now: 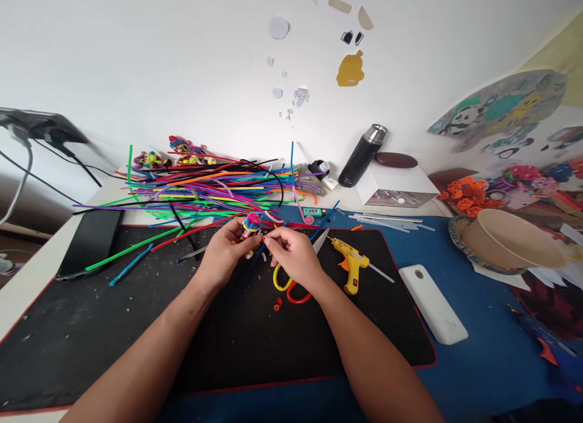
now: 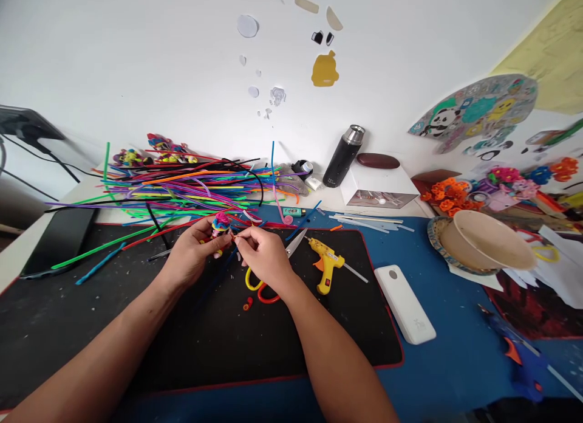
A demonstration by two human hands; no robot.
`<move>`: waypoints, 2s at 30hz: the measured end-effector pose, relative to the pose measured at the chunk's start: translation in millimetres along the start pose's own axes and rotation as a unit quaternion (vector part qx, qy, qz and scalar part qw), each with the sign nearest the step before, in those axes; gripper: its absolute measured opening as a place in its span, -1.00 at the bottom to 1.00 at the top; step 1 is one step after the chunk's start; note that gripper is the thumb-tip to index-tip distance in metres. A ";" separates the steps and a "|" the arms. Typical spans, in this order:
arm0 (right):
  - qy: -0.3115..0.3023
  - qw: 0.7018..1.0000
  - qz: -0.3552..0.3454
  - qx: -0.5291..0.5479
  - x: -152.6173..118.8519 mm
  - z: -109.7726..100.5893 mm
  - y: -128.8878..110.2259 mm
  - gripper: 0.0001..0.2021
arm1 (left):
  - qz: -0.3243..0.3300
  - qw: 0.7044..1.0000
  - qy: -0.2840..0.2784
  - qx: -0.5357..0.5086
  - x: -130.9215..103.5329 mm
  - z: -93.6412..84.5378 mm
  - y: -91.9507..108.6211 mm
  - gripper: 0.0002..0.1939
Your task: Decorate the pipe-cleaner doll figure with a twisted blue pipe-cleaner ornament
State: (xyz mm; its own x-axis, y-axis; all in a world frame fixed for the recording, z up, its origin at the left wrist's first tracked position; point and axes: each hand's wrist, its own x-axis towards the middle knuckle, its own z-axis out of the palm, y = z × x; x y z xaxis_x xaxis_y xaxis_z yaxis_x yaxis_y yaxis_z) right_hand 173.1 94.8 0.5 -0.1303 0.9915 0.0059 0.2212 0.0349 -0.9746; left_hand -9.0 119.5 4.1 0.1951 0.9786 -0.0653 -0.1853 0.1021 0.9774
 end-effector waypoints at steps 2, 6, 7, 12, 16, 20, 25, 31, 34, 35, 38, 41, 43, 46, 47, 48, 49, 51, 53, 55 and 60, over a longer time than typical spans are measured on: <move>0.001 1.000 0.002 0.002 0.1 0.0 0.4 -0.85 | 0.003 1.000 0.001 -0.001 -0.4 0.7 1.0 -0.62; -0.003 1.000 0.006 0.004 0.1 -0.2 0.3 -0.85 | 0.004 1.000 0.007 0.004 -0.7 0.7 1.2 -0.63; -0.004 1.000 0.007 0.003 0.2 -0.2 0.4 -0.85 | 0.005 1.000 0.006 0.004 -0.6 0.5 0.7 -0.62; -0.004 1.000 0.012 0.001 0.5 0.1 1.4 -0.84 | 0.003 1.000 -0.001 -0.005 0.2 0.4 -1.4 -0.63; -0.006 1.000 0.017 0.010 0.3 0.3 0.2 -0.84 | -0.001 1.000 0.002 -0.009 -0.2 1.4 -0.1 -0.63; -0.003 1.000 0.020 0.021 0.0 0.1 -0.7 -0.84 | 0.004 1.000 0.003 -0.008 -0.8 1.1 -0.1 -0.64; -0.004 0.999 0.029 0.031 1.0 0.1 1.3 -0.84 | 0.016 1.000 0.004 0.017 -1.8 1.1 0.5 -0.62; -0.010 0.998 0.044 0.054 1.1 -0.4 -1.3 -0.86 | 0.027 0.999 0.010 0.038 -3.6 3.5 4.9 -0.60; -0.011 0.998 0.047 0.047 1.3 -0.6 -1.0 -0.85 | 0.006 1.000 0.010 -0.001 -2.8 4.9 5.2 -0.58; -0.009 0.998 0.044 0.043 1.4 -0.6 -0.5 -0.84 | -0.005 1.000 0.011 -0.024 -2.4 5.4 5.1 -0.58; 0.003 0.999 0.036 0.037 1.6 -0.7 0.3 -0.83 | -0.044 0.994 0.023 -0.093 -1.0 7.2 4.9 -0.59; 0.016 0.998 0.035 0.040 1.6 -2.1 -2.1 -0.85 | -0.078 0.987 0.056 -0.131 0.9 9.0 5.0 -0.58; 0.025 0.998 0.033 0.040 1.5 -3.8 -4.9 -0.85 | -0.093 0.981 0.071 -0.152 2.7 10.0 5.1 -0.59; 0.036 0.998 0.034 0.041 1.6 -6.6 -8.0 -0.84 | -0.099 0.978 0.074 -0.171 4.9 10.4 5.1 -0.64; 0.038 0.998 0.035 0.041 1.9 -7.5 -8.2 -0.83 | -0.098 0.978 0.073 -0.169 5.1 10.2 5.1 -0.65; 0.038 0.998 0.036 0.042 2.4 -8.4 -7.9 -0.82 | -0.098 0.979 0.071 -0.165 5.1 9.9 4.9 -0.65; 0.039 0.998 0.035 0.043 3.0 -9.2 -7.0 -0.81 | -0.096 0.980 0.070 -0.160 4.8 9.4 4.7 -0.64; 0.043 0.998 0.030 0.039 4.6 -11.1 -4.1 -0.80 | -0.092 0.982 0.067 -0.148 3.8 8.3 3.9 -0.62; 0.053 0.998 0.023 0.032 6.5 -13.3 -0.6 -0.79 | -0.093 0.983 0.068 -0.140 2.8 7.5 2.4 -0.62; 0.063 0.998 0.018 0.026 8.1 -15.5 2.2 -0.79 | -0.104 0.982 0.075 -0.140 2.1 7.2 0.9 -0.63; 0.070 0.997 0.019 0.027 9.6 -18.6 4.5 -0.80 | -0.135 0.974 0.091 -0.159 0.0 9.5 -0.6 -0.65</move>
State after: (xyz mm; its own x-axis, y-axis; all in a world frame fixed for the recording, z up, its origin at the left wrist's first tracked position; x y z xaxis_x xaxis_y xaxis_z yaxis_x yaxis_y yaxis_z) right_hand 190.8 106.8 0.4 0.0134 0.9999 -0.0046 0.1705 -0.0068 -0.9853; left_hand 0.2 117.7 5.4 0.1095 0.9211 -0.3736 -0.4459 0.3814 0.8098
